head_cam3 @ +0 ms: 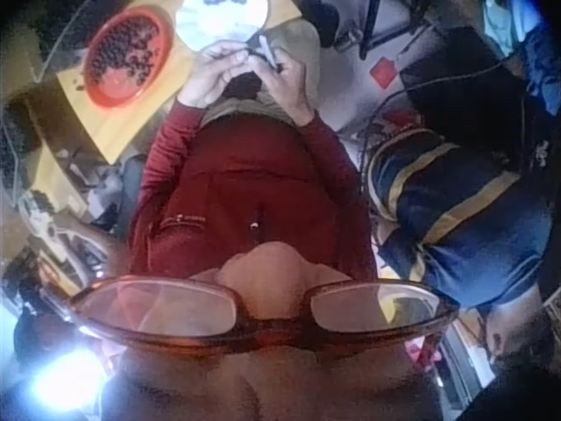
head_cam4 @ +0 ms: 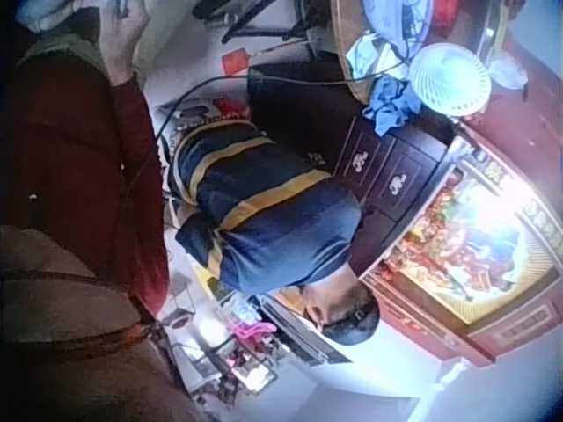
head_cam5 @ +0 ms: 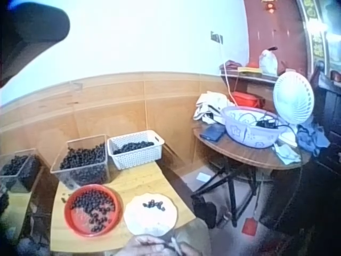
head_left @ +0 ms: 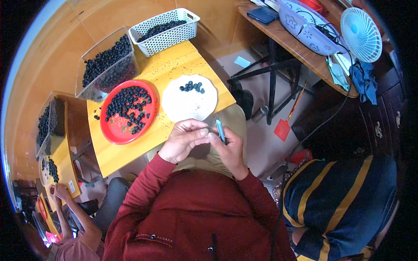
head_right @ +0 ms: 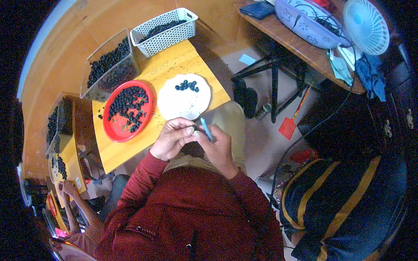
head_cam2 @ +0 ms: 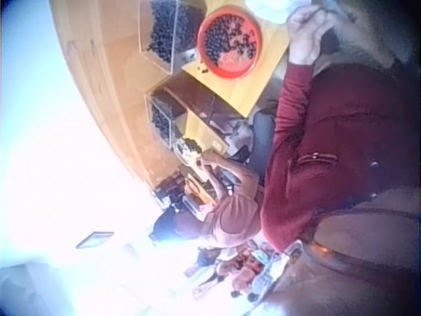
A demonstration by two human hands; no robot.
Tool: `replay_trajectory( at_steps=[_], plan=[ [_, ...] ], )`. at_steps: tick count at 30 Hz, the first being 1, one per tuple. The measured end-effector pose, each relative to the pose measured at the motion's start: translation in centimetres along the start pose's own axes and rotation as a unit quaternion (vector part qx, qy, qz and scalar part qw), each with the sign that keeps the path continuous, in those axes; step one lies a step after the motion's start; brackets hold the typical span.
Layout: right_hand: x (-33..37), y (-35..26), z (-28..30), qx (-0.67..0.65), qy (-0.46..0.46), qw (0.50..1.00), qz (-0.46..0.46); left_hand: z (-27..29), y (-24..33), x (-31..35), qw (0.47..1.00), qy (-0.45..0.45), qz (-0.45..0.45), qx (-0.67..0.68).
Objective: The person sorts blueberries by hand, removing stems or damaged fruit from a tray into a plastic container.
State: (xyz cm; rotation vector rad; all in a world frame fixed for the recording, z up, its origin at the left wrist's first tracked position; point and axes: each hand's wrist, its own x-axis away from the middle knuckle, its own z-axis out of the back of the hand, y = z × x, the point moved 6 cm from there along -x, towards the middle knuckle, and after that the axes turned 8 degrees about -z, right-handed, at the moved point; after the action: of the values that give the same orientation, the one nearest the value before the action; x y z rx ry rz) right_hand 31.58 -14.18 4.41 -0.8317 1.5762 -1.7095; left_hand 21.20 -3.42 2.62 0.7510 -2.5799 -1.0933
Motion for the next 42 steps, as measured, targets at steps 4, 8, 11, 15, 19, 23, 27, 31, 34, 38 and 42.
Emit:
replay_trajectory(
  at_steps=[4,8,11,15,19,23,27,31,34,38,42],
  plan=[
    [-0.2,0.0,-0.1,-0.038,-0.012,0.999,0.005,-0.2,0.2,0.2,1.0,-0.011,-0.003,0.006],
    [-0.6,-0.4,-0.5,-0.053,-0.026,0.998,0.001,-0.3,0.7,0.4,1.0,-0.017,-0.018,0.008],
    [-1.0,-0.3,-0.8,-0.06,-0.048,0.997,-0.011,0.2,0.8,0.6,1.0,-0.008,-0.025,0.006],
    [-1.8,0.3,-1.2,-0.086,-0.066,0.994,-0.016,0.5,0.8,0.7,0.999,0.014,-0.028,-0.001],
    [-2.6,-0.4,-1.5,-0.098,-0.098,0.99,0.015,0.3,0.8,0.7,0.999,0.026,-0.035,0.011],
    [-3.1,-1.1,-1.9,-0.12,-0.135,0.983,0.016,0.6,0.9,0.8,0.998,0.041,-0.036,0.032],
    [-3.3,-1.2,-2.2,-0.165,-0.167,0.972,-0.006,0.6,1.2,0.9,0.997,0.024,-0.047,0.056],
    [-3.6,-1.0,-2.5,-0.182,-0.179,0.967,-0.01,0.8,1.1,1.1,0.996,0.041,-0.054,0.06],
    [-3.9,-0.1,-2.1,-0.171,-0.174,0.969,-0.024,0.9,1.0,1.2,0.996,0.047,-0.051,0.057],
    [-4.0,-0.4,-1.4,-0.068,-0.131,0.989,0.015,0.9,1.1,1.2,0.993,0.042,-0.064,0.086],
    [-3.3,-2.2,-1.2,0.044,-0.121,0.984,0.124,1.6,1.2,1.2,0.987,0.071,-0.077,0.123]
  ],
)
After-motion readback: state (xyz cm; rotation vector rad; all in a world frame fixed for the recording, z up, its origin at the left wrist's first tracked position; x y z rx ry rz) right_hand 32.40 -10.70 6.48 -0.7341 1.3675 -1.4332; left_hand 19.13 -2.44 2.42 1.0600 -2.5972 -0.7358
